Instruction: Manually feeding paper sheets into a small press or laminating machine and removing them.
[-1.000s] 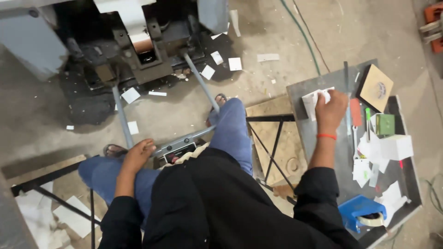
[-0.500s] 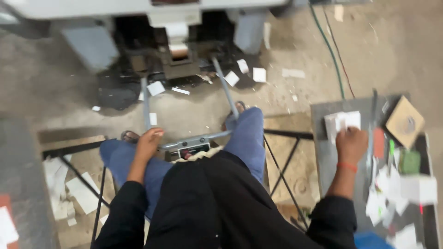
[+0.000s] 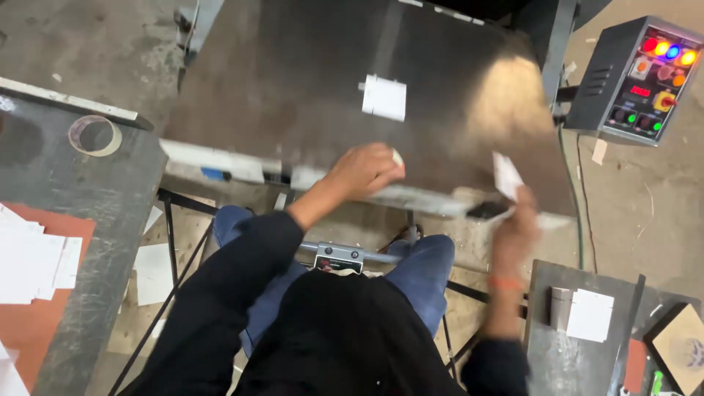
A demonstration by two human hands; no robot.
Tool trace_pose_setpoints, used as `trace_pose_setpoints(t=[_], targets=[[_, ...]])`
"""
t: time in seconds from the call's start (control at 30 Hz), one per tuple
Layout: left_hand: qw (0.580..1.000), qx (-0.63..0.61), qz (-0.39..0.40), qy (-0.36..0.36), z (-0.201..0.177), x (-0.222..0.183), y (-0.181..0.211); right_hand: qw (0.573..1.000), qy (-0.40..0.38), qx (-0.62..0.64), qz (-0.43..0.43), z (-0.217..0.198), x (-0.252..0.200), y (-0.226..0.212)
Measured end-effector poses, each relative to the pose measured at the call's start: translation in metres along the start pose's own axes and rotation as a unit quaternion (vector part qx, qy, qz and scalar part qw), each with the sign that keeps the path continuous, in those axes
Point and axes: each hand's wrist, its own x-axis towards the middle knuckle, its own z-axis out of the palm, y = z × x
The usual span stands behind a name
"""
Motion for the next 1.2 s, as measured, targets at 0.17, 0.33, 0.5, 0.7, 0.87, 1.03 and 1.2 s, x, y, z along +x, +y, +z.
trace_pose_setpoints(t=[0.17, 0.33, 0.5, 0.7, 0.87, 1.03, 1.2], targets=[[0.935, 0.331, -0.102, -0.08, 0.036, -0.018, -0.028, 0.973, -0.106, 0.142, -0.148, 0.131, 0.006, -0.138], [0.942, 0.287, -0.116, -0.13, 0.032, -0.154, 0.006, 0.957, -0.17, 0.114, -0.204, 0.182, 0.002, -0.169], [0.918, 0.355, -0.13, 0.119, -0.063, -0.266, 0.016, 0.947, -0.171, 0.103, -0.252, 0.206, 0.055, -0.163], [0.628, 0.618, -0.387, 0.272, -0.158, -0.452, -0.007, 0.924, -0.281, 0.051, -0.255, 0.201, 0.193, -0.193], [0.621, 0.545, -0.483, 0.29, -0.177, -0.516, -0.041, 0.932, -0.26, 0.17, -0.186, 0.114, 0.288, -0.241], [0.629, 0.583, -0.446, 0.255, -0.146, -0.451, -0.02, 0.925, 0.012, 0.318, -0.209, 0.03, 0.189, -0.223], [0.824, 0.385, -0.345, 0.231, -0.074, -0.356, -0.067, 0.949, -0.14, 0.268, -0.091, 0.049, 0.027, -0.097]])
